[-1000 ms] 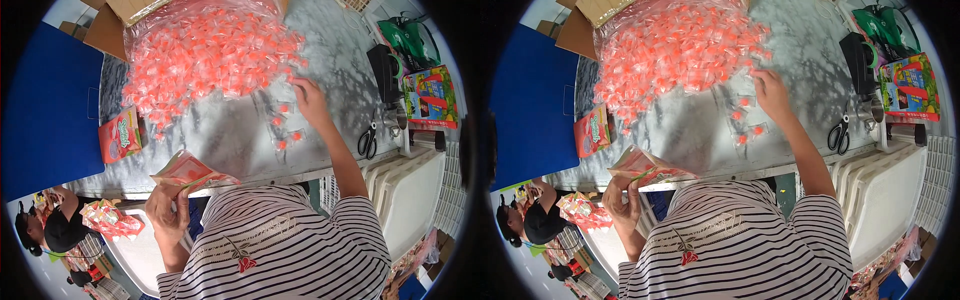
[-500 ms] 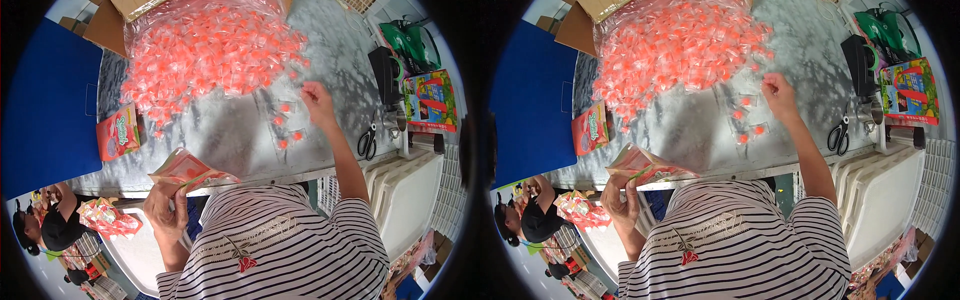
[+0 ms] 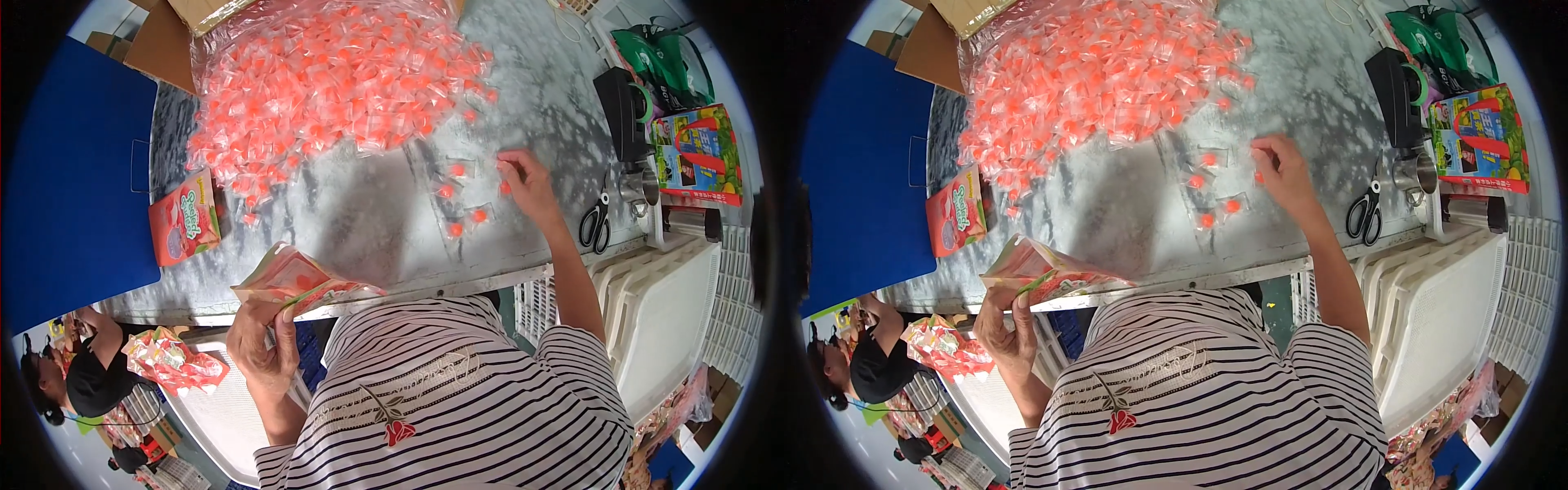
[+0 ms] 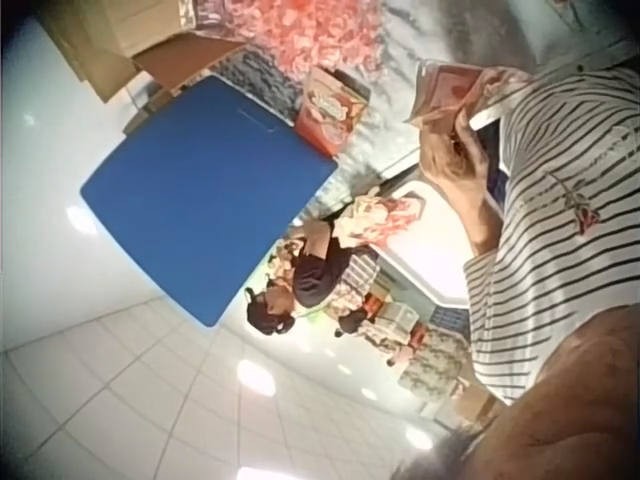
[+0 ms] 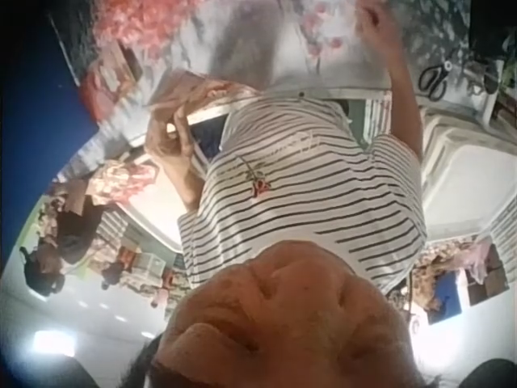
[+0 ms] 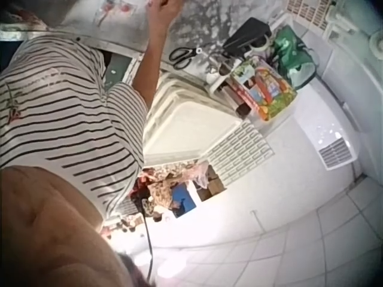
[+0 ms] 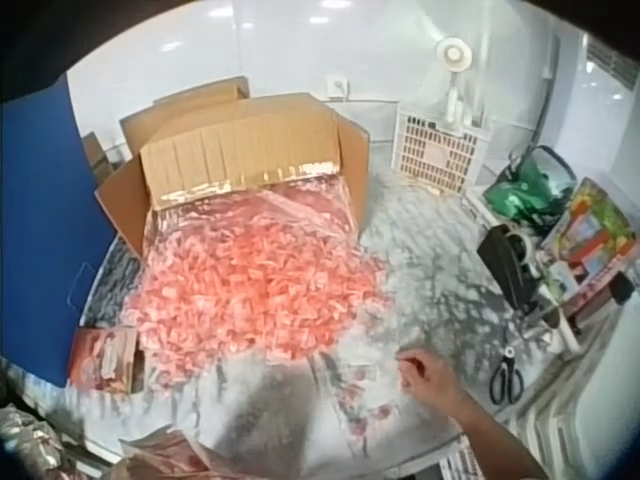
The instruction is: Manually placing small individually wrapped candies into printed plastic bags in a factory assembly line setting.
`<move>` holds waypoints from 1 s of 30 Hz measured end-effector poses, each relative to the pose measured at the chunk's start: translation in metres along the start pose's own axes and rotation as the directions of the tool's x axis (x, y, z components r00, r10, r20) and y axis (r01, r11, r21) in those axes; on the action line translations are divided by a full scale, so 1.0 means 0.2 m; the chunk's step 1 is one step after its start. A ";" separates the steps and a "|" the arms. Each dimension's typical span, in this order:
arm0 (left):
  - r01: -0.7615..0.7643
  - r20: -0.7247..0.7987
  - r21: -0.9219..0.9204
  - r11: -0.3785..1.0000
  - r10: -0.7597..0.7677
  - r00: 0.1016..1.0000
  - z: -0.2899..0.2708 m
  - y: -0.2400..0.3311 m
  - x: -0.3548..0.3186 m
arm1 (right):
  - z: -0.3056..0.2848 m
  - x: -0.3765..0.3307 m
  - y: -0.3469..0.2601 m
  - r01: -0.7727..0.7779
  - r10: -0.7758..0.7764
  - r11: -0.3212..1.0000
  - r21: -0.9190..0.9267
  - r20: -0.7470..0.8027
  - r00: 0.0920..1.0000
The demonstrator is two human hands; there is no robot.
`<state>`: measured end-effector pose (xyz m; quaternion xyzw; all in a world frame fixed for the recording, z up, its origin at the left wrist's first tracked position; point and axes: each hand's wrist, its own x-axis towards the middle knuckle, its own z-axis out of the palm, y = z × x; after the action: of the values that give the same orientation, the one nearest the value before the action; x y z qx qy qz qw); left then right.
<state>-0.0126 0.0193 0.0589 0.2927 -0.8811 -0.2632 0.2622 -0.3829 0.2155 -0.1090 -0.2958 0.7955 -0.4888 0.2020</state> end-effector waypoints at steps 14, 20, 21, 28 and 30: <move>-0.013 -0.021 0.001 1.000 0.013 1.000 0.04 0.01 0.03 | 0.14 -0.23 -0.19 0.323 -0.252 0.806 -0.496 0.207 0.945; 0.023 -0.009 0.027 0.999 -0.023 1.000 0.00 0.01 0.01 | -0.11 -0.12 0.01 0.144 -0.124 0.972 0.183 -0.116 0.985; 0.022 -0.006 0.024 0.999 -0.021 1.000 0.00 0.01 0.01 | -0.17 -0.09 0.03 0.107 -0.047 0.907 0.406 -0.155 0.987; 0.008 0.004 0.011 1.000 -0.008 1.000 0.02 -0.01 0.02 | -0.03 -0.19 -0.13 0.258 -0.265 0.913 -0.317 0.023 0.964; -0.001 0.015 0.015 1.000 0.001 1.000 0.02 -0.01 0.03 | 0.07 -0.20 -0.21 0.299 -0.219 0.804 -0.514 0.211 0.953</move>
<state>-0.0180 0.0153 0.0569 0.2922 -0.8851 -0.2586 0.2536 -0.3329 0.2178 -0.0759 -0.4804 0.8363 -0.2454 0.0975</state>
